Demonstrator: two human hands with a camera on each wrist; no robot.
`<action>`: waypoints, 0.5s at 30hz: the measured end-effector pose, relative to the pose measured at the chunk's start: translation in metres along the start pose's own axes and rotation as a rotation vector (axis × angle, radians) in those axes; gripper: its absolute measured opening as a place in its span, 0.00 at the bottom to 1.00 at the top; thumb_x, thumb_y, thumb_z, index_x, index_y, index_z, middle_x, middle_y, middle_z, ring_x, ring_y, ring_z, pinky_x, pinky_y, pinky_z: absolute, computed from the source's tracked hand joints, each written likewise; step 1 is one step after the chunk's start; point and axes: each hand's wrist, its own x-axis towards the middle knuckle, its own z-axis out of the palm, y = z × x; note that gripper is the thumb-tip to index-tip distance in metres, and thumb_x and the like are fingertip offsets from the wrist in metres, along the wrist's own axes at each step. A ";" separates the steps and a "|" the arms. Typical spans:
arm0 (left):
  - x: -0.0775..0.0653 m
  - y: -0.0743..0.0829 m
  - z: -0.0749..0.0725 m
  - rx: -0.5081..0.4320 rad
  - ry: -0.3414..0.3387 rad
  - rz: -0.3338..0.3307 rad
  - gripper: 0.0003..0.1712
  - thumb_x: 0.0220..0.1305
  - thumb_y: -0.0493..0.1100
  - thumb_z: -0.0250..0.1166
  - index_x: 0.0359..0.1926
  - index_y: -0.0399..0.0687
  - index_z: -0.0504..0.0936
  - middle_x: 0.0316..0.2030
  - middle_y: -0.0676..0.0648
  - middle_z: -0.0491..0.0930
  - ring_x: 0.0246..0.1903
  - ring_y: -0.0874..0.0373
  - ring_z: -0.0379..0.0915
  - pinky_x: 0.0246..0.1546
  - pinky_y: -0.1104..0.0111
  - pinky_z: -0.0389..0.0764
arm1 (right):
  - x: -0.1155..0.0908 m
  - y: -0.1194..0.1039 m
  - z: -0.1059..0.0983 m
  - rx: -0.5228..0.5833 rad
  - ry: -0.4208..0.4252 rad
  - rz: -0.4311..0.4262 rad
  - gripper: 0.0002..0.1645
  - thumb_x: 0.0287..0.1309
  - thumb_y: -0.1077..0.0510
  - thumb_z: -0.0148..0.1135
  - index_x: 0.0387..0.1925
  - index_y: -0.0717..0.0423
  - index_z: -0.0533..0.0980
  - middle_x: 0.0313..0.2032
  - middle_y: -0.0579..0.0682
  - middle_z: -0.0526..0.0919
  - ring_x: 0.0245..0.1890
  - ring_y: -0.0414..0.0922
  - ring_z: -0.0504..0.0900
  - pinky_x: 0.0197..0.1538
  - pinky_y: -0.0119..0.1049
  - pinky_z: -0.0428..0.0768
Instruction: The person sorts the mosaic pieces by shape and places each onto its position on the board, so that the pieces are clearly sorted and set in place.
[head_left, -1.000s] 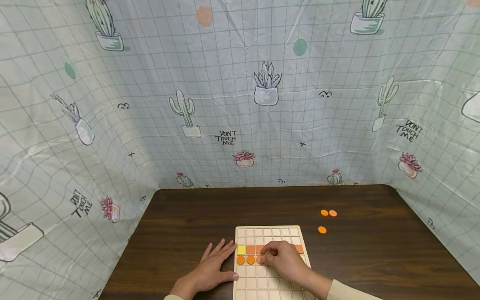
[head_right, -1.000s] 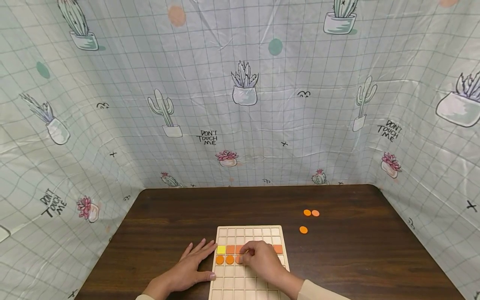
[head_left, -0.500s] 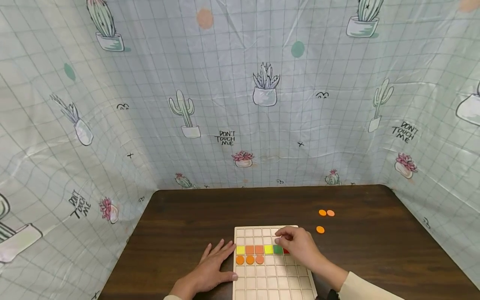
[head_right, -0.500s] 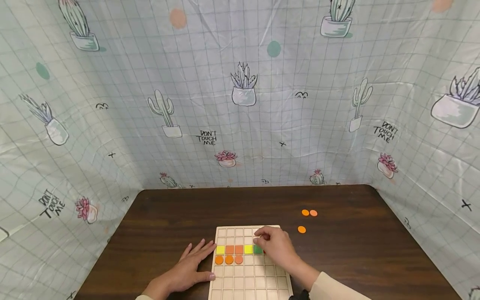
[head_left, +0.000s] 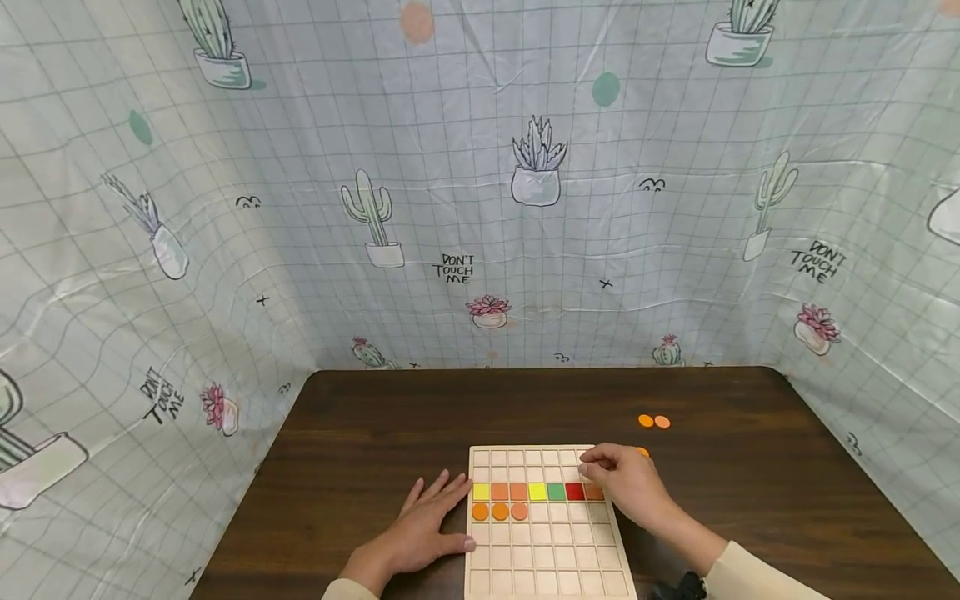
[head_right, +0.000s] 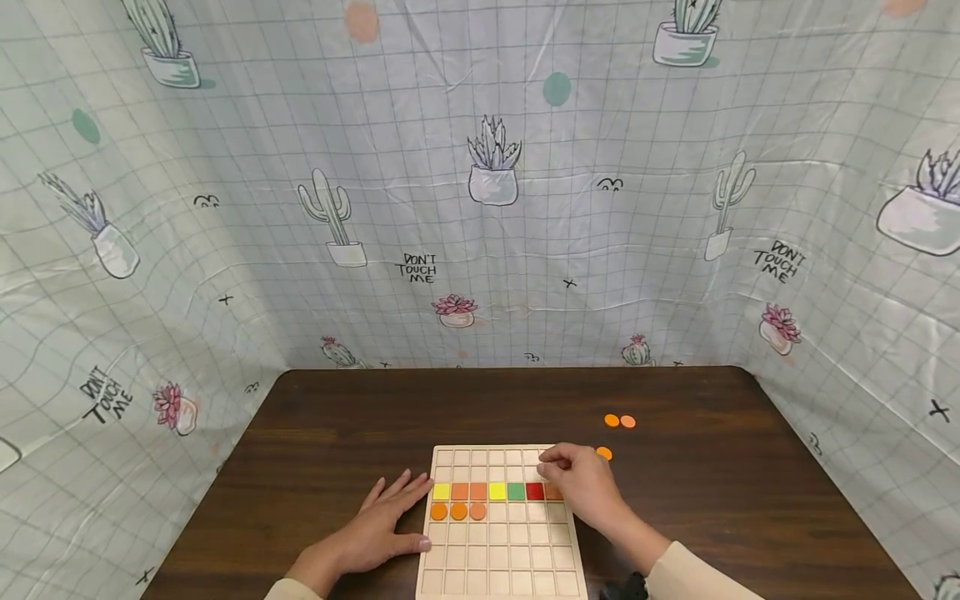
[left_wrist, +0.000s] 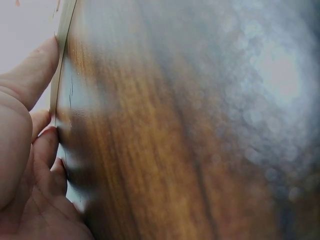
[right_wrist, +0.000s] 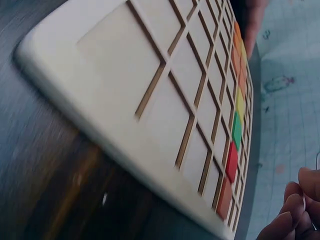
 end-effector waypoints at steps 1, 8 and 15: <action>0.000 0.000 0.000 -0.001 -0.004 0.003 0.53 0.65 0.69 0.69 0.83 0.53 0.62 0.82 0.42 0.58 0.83 0.36 0.40 0.78 0.33 0.29 | -0.001 0.001 -0.003 -0.008 0.003 0.000 0.07 0.67 0.61 0.69 0.44 0.58 0.88 0.37 0.46 0.90 0.35 0.40 0.84 0.36 0.34 0.81; 0.002 -0.003 0.003 0.009 0.003 -0.022 0.54 0.64 0.70 0.69 0.83 0.55 0.62 0.82 0.44 0.58 0.84 0.39 0.41 0.80 0.36 0.29 | -0.002 0.013 -0.022 -0.064 0.022 0.002 0.11 0.69 0.56 0.69 0.47 0.58 0.87 0.37 0.46 0.90 0.37 0.42 0.85 0.36 0.37 0.80; 0.003 -0.005 0.003 -0.005 -0.001 -0.031 0.54 0.63 0.70 0.70 0.83 0.57 0.61 0.82 0.46 0.58 0.84 0.41 0.39 0.81 0.39 0.27 | -0.003 0.025 -0.042 -0.119 0.068 0.009 0.11 0.69 0.55 0.70 0.47 0.56 0.88 0.38 0.46 0.91 0.37 0.42 0.84 0.37 0.38 0.79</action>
